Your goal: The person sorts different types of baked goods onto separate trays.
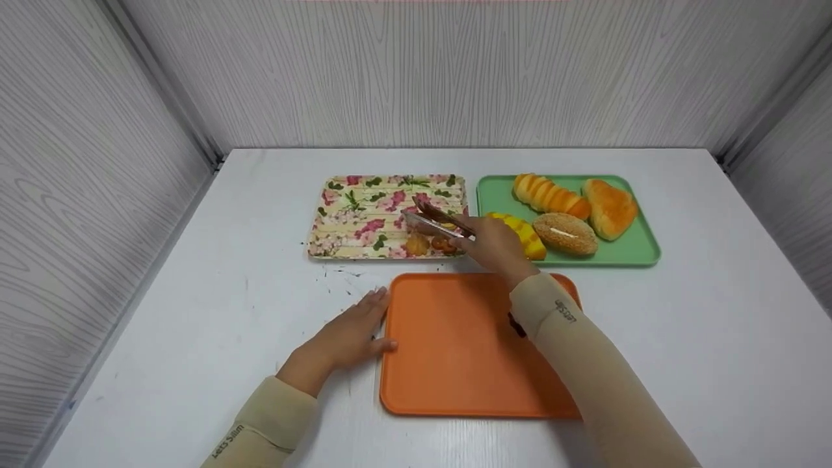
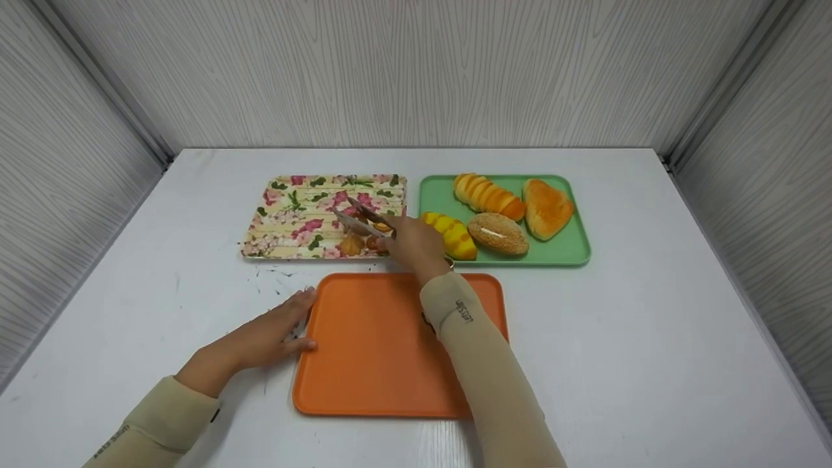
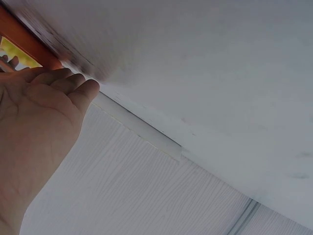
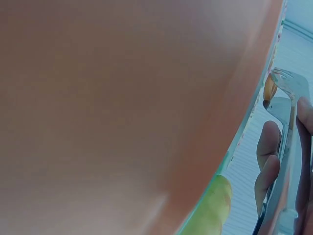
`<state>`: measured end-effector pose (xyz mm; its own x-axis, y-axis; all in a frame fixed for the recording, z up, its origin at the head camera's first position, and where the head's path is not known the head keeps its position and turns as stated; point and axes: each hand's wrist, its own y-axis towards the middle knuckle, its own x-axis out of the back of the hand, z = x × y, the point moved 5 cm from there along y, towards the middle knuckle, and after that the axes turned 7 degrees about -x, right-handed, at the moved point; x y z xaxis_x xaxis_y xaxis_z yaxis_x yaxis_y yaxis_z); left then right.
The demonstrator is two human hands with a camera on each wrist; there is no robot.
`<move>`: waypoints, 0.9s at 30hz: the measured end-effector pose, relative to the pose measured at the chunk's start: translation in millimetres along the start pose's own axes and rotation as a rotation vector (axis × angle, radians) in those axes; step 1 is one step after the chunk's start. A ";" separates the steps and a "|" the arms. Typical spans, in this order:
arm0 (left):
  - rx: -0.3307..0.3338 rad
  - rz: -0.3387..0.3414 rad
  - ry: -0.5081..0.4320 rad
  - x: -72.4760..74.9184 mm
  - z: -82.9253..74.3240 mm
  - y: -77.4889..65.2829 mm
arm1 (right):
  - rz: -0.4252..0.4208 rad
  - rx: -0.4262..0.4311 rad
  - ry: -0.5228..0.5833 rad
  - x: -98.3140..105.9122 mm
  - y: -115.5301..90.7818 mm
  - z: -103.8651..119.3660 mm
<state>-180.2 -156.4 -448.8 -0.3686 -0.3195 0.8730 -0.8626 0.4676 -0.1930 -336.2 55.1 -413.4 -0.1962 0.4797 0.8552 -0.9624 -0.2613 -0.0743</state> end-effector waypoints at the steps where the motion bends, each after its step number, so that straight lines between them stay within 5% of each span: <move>1: 0.000 -0.001 -0.001 0.2 -0.2 0.1 | -0.001 0.000 0.002 -0.3 0.2 -0.3; 27: 0.007 0.002 0.018 -2.2 1.3 1.4 | 0.037 -0.041 0.098 -0.9 -2.9 -7.9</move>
<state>-181.0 -156.1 -451.6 -0.3640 -0.3036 0.8806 -0.8642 0.4628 -0.1976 -334.8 62.0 -418.0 -0.2475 0.5500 0.7976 -0.9606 -0.2467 -0.1280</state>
